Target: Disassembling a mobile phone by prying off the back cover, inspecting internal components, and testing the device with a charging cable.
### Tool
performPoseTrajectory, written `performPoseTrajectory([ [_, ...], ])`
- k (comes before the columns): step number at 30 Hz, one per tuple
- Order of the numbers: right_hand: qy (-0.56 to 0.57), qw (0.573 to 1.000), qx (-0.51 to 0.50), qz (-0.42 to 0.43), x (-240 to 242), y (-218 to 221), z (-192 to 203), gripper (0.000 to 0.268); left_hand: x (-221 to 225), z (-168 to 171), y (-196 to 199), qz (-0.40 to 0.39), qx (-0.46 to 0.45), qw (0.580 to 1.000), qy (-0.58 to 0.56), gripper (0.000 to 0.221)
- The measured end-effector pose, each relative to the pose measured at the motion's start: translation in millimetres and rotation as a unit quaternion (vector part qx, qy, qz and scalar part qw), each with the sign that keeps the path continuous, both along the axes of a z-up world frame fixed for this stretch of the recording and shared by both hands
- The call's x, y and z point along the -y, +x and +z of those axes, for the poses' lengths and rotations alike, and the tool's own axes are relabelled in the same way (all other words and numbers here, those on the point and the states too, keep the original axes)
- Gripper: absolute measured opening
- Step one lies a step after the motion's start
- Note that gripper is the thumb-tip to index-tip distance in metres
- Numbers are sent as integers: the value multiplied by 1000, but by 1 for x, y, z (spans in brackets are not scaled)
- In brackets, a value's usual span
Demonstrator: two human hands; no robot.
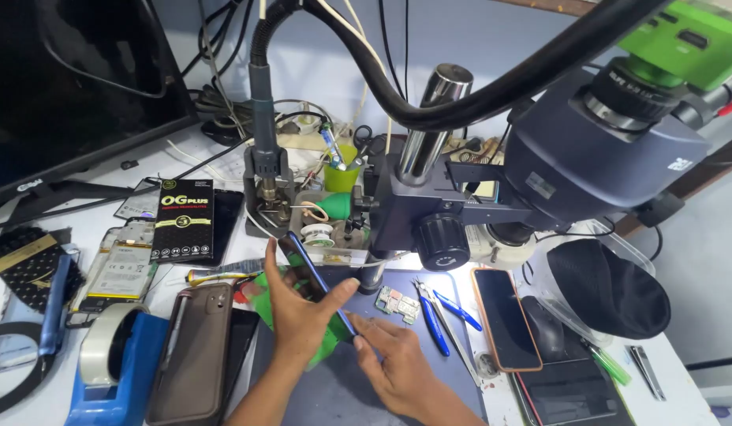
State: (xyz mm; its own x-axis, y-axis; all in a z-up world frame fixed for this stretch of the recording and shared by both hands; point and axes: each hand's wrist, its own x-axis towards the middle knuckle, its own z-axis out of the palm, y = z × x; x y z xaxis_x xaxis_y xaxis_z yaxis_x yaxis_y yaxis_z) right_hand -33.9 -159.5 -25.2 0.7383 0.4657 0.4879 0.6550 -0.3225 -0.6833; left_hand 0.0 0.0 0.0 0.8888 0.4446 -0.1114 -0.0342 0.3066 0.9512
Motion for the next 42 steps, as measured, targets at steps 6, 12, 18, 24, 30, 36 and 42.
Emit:
performPoseTrajectory([
  [6, -6, 1000, -5, -4, 3, 3, -7, 37, -11, -56, 11, -44, 89, 995, -3, 70],
  [12, -20, 999, -17, 41, 4, 2, -8, 42, -18, -47, 7, -31, 28, 999, -30, 64],
  [18, -31, 999, 24, 29, 6, -1, -26, 36, -18, -43, 2, -48, 44, 998, 1, 54],
  [24, -14, 999, -22, -26, 5, -8, -22, 26, -8, -37, -8, -43, 130, 988, 72, 53],
  [30, -21, 997, -49, -47, 7, -14, -18, 21, 1, -28, -17, -80, 104, 988, 87, 51],
  [36, 1, 995, -35, -89, 9, -8, -30, 25, 3, -36, -20, -65, 37, 968, 240, 62],
  [42, -34, 992, -55, -112, 13, -8, -30, 29, 6, -33, -25, -86, 30, 969, 230, 52],
])
